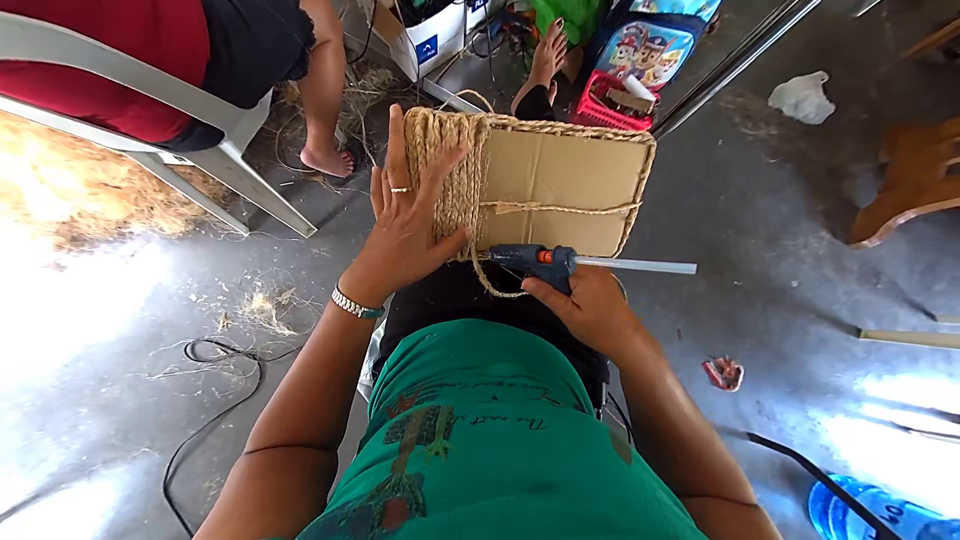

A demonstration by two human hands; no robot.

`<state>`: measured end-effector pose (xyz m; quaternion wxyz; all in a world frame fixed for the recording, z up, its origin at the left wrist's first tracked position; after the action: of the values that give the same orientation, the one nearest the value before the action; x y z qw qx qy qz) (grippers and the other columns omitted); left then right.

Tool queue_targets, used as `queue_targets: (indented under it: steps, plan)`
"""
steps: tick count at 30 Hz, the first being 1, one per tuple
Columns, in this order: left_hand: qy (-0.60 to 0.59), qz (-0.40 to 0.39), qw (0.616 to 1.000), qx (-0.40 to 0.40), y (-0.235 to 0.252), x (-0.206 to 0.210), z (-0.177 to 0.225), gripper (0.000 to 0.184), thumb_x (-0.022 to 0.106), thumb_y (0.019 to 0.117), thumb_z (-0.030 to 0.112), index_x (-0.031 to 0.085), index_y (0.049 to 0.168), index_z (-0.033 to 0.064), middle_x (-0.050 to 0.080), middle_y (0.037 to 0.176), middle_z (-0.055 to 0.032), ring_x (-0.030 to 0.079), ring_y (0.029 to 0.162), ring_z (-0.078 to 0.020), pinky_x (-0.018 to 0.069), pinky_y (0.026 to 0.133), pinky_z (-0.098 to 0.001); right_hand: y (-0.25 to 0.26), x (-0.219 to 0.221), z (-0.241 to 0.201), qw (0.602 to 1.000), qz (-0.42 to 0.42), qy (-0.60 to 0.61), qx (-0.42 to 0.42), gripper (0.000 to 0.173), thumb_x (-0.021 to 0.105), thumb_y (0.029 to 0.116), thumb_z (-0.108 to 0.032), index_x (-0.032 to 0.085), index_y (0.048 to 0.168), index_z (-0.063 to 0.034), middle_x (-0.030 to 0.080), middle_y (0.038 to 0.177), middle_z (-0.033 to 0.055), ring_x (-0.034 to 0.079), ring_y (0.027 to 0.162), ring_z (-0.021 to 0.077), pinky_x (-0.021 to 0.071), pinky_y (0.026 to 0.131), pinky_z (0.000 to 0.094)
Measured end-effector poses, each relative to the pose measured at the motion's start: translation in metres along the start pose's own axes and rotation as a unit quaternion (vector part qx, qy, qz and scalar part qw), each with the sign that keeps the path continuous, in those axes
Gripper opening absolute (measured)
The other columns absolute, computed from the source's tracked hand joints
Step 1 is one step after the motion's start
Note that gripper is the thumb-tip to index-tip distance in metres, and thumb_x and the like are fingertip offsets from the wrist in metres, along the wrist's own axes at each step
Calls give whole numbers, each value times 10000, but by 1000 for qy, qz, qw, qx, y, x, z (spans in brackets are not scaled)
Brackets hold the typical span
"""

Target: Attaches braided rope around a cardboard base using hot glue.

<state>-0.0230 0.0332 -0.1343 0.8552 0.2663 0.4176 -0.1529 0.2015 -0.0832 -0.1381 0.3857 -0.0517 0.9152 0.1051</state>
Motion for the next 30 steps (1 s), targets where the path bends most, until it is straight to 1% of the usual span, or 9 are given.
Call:
queue_targets:
  steps: [2, 4, 6, 10, 15, 22, 24, 27, 30]
  plan:
    - [12, 32, 999, 17, -10, 0, 12, 630, 588, 988, 462, 386, 1572, 334, -60, 1704, -218, -18, 1571, -424, 64, 1215, -707, -2, 1, 5, 1000, 4, 14, 8, 422, 571, 1030, -497, 699, 1116, -104, 685, 873, 27, 659, 737, 101, 580, 665, 343]
    - [20, 63, 998, -1, -22, 3, 22, 515, 564, 1030, 344, 473, 1530, 256, 59, 1709, -191, 40, 1576, -392, 134, 1249, -625, -3, 0, 7, 1000, 3, 27, 13, 421, 569, 1031, -502, 693, 1110, -108, 665, 830, 14, 639, 689, 93, 571, 630, 327]
    - [35, 76, 997, -8, -28, 10, 26, 560, 536, 1038, 340, 418, 1576, 239, 62, 1716, -169, 31, 1577, -395, 138, 1243, -642, -2, 0, 7, 1000, 8, 28, 13, 416, 562, 1032, -504, 690, 1073, -111, 635, 757, -1, 612, 623, 83, 547, 569, 304]
    - [66, 51, 996, -31, -32, 23, 24, 957, 638, 879, 666, 208, 1652, 300, -64, 1725, -129, -59, 1572, -411, 68, 1202, -727, 1, 0, 9, 999, 10, 33, 12, 391, 559, 1040, -481, 692, 1059, -113, 631, 735, -5, 611, 603, 82, 544, 546, 300]
    - [26, 26, 999, 12, -29, 21, 20, 1018, 756, 830, 481, 222, 1652, 209, -69, 1710, -197, -60, 1562, -445, 98, 1263, -607, 1, 2, 11, 999, 8, 44, 20, 408, 554, 1043, -479, 682, 1020, -93, 611, 697, -2, 600, 573, 83, 537, 529, 292]
    - [15, -8, 1000, 18, -28, 19, 14, 1084, 792, 767, 350, 195, 1657, 187, -103, 1711, -179, -79, 1560, -445, 107, 1261, -595, 3, 6, 7, 998, -6, 51, 23, 409, 560, 1039, -482, 686, 1023, -93, 623, 711, 4, 605, 580, 92, 540, 533, 307]
    - [28, -8, 999, 24, -26, 20, 13, 1128, 805, 740, 374, 176, 1661, 202, -109, 1707, -194, -87, 1552, -467, 100, 1258, -607, 3, 5, 7, 999, -7, 44, 26, 411, 556, 1041, -485, 686, 1023, -96, 623, 714, 5, 605, 584, 94, 541, 537, 311]
    - [60, 25, 998, 24, -25, 22, 10, 1175, 847, 731, 543, 193, 1657, 234, -72, 1707, -211, -46, 1553, -481, 120, 1261, -603, 3, 5, 10, 998, -7, 50, 32, 421, 553, 1038, -504, 679, 1012, -104, 609, 689, -3, 595, 560, 92, 535, 520, 308]
    - [74, 34, 996, 33, -26, 24, 12, 1173, 828, 757, 585, 188, 1657, 190, -64, 1702, -229, -28, 1554, -480, 113, 1265, -595, 2, 4, 12, 997, -6, 63, 38, 419, 554, 1036, -509, 677, 1005, -109, 606, 681, -8, 593, 552, 87, 531, 508, 300]
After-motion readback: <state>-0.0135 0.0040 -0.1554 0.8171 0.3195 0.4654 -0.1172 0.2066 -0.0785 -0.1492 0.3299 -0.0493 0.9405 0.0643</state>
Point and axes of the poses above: each hand's wrist, its own y-axis towards the middle knuckle, its own x-axis out of the palm, z = x × y, the point moved 6 cm from there along y, towards the middle knuckle
